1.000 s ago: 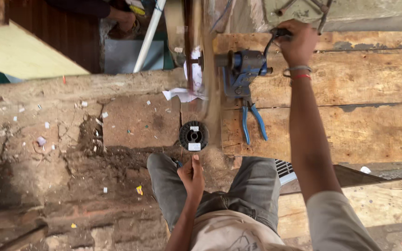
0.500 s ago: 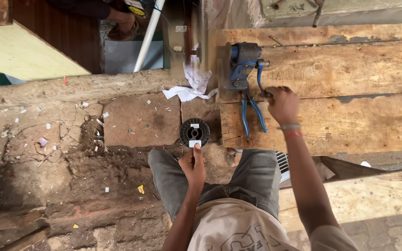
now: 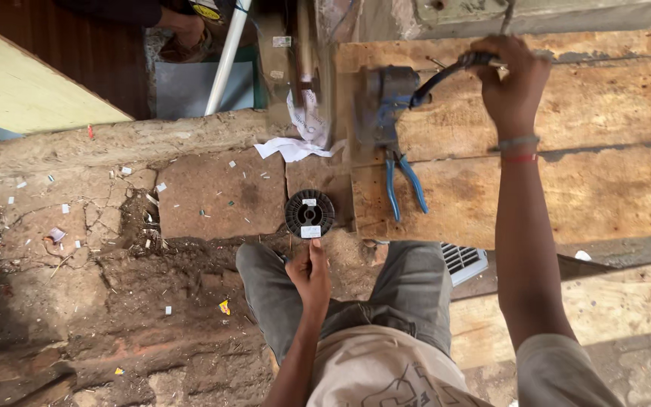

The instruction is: The person winds copper wire onto a component using a hand-cranked machine, then removes the finished coil by hand.

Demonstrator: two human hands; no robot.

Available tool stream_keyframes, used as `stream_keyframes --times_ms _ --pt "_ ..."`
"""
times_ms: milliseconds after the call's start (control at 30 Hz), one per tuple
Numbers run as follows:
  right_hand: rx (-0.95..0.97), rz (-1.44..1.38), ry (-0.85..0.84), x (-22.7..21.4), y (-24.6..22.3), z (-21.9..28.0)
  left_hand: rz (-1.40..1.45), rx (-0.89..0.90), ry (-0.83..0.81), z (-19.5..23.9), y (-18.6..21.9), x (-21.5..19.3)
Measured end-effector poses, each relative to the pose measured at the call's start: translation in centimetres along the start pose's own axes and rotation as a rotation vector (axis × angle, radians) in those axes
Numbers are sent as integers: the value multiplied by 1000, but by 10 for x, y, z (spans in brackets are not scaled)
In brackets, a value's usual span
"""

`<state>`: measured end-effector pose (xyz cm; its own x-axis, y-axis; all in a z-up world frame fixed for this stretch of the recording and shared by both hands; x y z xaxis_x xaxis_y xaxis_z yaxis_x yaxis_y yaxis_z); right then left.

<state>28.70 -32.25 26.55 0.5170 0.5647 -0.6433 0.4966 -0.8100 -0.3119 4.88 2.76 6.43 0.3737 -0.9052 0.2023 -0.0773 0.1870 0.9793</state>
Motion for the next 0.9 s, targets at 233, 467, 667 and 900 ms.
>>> stream_keyframes --times_ms 233,467,667,900 --pt "138 -30 -48 107 94 -7 -18 0 -51 -2 -2 4" --pt "-56 423 72 173 98 89 -54 10 -21 -7 9 6" --pt "274 381 -426 122 43 160 -53 18 7 -4 14 5" --pt "70 271 -241 -6 -68 111 -67 55 8 -7 16 0"
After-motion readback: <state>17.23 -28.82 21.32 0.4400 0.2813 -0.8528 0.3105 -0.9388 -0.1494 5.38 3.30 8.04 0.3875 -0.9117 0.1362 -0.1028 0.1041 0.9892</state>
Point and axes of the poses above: each hand's wrist, its own z-axis away from the middle knuckle, its own x-axis out of the palm, y = z × x, the point moved 7 cm from there along -z, towards the middle knuckle, and after that the axes turned 5 degrees about z, right-handed, at the moved point
